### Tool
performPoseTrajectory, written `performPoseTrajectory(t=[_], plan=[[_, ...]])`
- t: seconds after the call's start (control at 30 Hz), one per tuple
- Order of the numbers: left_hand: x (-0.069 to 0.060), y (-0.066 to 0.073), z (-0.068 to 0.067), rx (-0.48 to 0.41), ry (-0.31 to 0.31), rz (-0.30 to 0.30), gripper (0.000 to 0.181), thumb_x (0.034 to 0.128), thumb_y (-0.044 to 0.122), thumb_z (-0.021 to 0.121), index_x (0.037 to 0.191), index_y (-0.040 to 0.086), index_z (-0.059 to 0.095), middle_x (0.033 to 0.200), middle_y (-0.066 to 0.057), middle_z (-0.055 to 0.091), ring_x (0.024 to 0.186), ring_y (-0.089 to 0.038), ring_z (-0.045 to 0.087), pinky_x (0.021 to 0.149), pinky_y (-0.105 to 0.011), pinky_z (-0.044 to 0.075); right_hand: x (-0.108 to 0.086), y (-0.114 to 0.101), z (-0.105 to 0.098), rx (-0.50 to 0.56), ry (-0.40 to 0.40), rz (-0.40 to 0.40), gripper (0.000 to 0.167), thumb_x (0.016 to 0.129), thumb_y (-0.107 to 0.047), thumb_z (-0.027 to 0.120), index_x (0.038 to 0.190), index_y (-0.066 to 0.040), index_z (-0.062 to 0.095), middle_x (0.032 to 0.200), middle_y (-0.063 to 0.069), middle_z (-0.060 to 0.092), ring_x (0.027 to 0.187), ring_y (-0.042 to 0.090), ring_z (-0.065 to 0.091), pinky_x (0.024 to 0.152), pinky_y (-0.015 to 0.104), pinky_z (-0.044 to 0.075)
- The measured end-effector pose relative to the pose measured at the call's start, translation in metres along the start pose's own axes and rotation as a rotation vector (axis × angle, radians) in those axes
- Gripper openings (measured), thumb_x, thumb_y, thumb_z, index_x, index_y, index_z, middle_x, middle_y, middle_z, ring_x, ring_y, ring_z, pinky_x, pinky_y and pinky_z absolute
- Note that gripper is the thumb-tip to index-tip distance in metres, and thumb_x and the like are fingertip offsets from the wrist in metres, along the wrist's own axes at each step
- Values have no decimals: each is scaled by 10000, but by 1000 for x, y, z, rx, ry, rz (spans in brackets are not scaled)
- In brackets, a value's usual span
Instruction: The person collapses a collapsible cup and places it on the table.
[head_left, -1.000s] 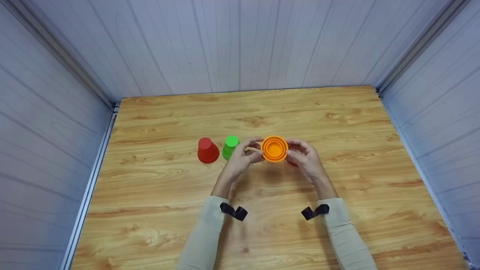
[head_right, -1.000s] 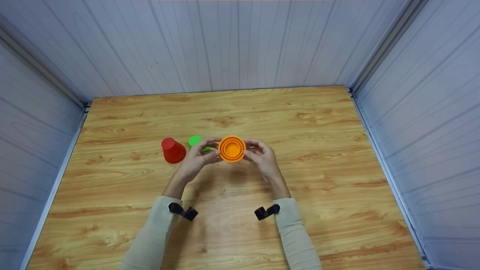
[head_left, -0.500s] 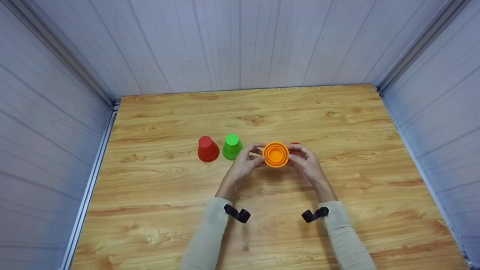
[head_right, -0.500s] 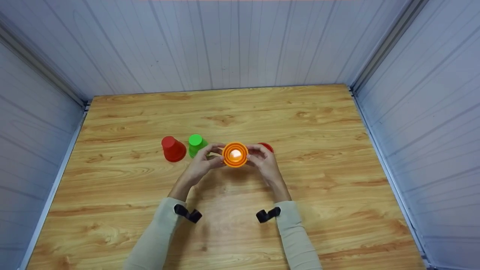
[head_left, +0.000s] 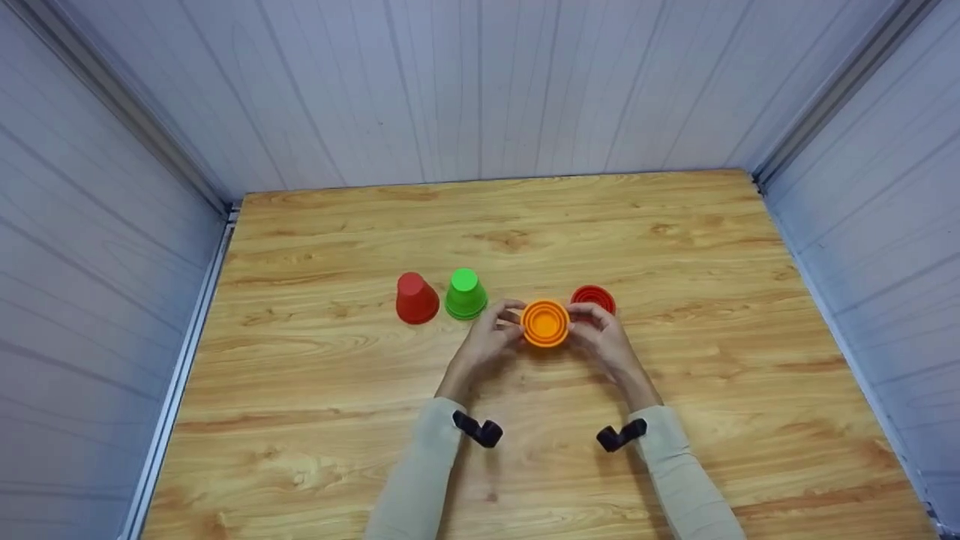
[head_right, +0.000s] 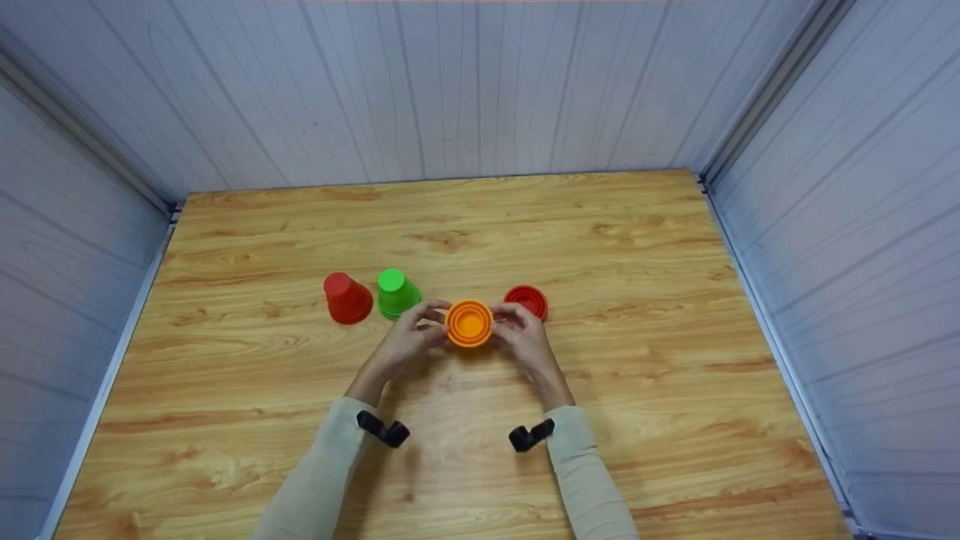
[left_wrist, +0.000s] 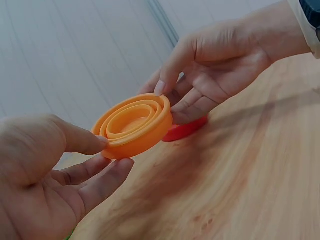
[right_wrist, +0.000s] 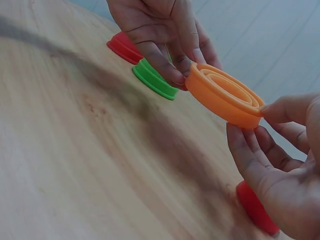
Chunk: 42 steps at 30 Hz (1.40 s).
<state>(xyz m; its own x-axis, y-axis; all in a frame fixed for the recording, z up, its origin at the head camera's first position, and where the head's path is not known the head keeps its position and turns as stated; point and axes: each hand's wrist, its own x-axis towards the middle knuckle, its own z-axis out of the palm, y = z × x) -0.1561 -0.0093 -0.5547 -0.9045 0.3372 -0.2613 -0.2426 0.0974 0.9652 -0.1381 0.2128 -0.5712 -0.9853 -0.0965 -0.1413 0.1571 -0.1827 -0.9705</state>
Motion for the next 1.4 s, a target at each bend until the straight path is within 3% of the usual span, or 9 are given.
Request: performPoseTrajectory(t=[0.13, 0.33, 0.63, 0.97, 1.4], plan=[[3, -7, 1, 3, 0, -22, 384, 901, -73, 552, 1262, 59, 543, 1071, -154, 522, 875, -181, 578, 875, -449, 550, -1, 6, 0, -6, 21, 22, 387, 873, 51, 618, 1235, 128, 507, 1064, 74, 606, 979, 148, 585, 820, 257, 538], [4, -12, 0, 38, 11, -45, 390, 882, -87, 558, 1240, 70, 556, 1057, -142, 526, 921, -196, 565, 827, -356, 571, -4, 11, 1, 18, -2, 81, 429, 891, 42, 598, 1289, 115, 456, 1153, 143, 578, 1004, 158, 593, 836, 293, 552], [2, -15, 1, 81, 29, -50, 378, 872, -98, 565, 1212, 69, 569, 1069, -159, 549, 915, -185, 574, 822, -354, 570, -5, 15, 3, -15, -13, 87, 415, 886, 59, 589, 1280, 104, 464, 1141, 132, 585, 1008, 156, 601, 848, 295, 556], [4, -18, 4, 61, 48, -49, 375, 856, -105, 580, 1200, 45, 573, 1042, -164, 571, 874, -174, 587, 812, -359, 575, -3, 16, 4, -47, 1, 100, 388, 898, 80, 559, 1277, 96, 478, 1220, 250, 537, 998, 172, 606, 838, 286, 552], [6, -20, 6, 91, 80, -56, 385, 823, -116, 581, 1177, 33, 593, 1024, -168, 601, 848, -179, 600, 747, -307, 579, -2, 18, 3, -99, -7, 90, 371, 891, 90, 561, 1256, 98, 495, 1188, 239, 559, 988, 179, 609, 831, 272, 553]])
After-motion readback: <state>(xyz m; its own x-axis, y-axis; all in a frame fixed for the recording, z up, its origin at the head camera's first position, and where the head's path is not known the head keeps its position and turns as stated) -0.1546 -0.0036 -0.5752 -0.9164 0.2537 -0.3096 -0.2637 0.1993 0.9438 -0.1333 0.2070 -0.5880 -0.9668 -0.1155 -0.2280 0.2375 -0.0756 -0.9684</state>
